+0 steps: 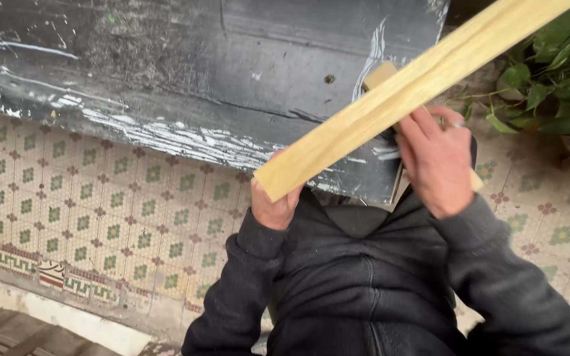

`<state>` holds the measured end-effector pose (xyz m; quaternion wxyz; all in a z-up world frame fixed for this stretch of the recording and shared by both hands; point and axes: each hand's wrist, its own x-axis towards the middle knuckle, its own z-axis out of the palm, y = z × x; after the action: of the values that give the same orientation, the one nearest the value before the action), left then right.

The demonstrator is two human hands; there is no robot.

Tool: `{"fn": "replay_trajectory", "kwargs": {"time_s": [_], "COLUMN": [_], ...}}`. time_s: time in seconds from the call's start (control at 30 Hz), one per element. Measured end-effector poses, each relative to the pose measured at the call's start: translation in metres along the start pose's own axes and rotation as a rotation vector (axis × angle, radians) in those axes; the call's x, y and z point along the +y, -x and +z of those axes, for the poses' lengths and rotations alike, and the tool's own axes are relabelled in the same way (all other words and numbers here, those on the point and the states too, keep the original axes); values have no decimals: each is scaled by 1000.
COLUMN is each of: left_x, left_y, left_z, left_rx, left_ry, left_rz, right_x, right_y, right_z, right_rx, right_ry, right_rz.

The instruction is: Sanding a wooden picture frame using a sanding block.

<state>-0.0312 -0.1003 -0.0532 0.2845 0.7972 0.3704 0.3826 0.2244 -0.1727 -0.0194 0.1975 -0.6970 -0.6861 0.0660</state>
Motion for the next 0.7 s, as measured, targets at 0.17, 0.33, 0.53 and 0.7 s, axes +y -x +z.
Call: {"fn": "replay_trajectory", "kwargs": {"time_s": [0.17,0.33,0.53,0.7], "left_x": [6,-7,-6,-14], "left_y": [-19,10,-12,-18], "left_z": [6,17,7,9], "left_rx": [18,-8,-6,-95], "left_ry": [82,404,66,-73], "left_rz": [-12,-187,18,37], "right_x": [5,-1,6,14], "right_y": [4,0,-7,-6], "right_z": [-1,-1,-20,-15], "right_rx": [60,17,4,21], "right_ry": [-24,-12,-56,-12], "right_rz": [-79,37,-44,-41]}}
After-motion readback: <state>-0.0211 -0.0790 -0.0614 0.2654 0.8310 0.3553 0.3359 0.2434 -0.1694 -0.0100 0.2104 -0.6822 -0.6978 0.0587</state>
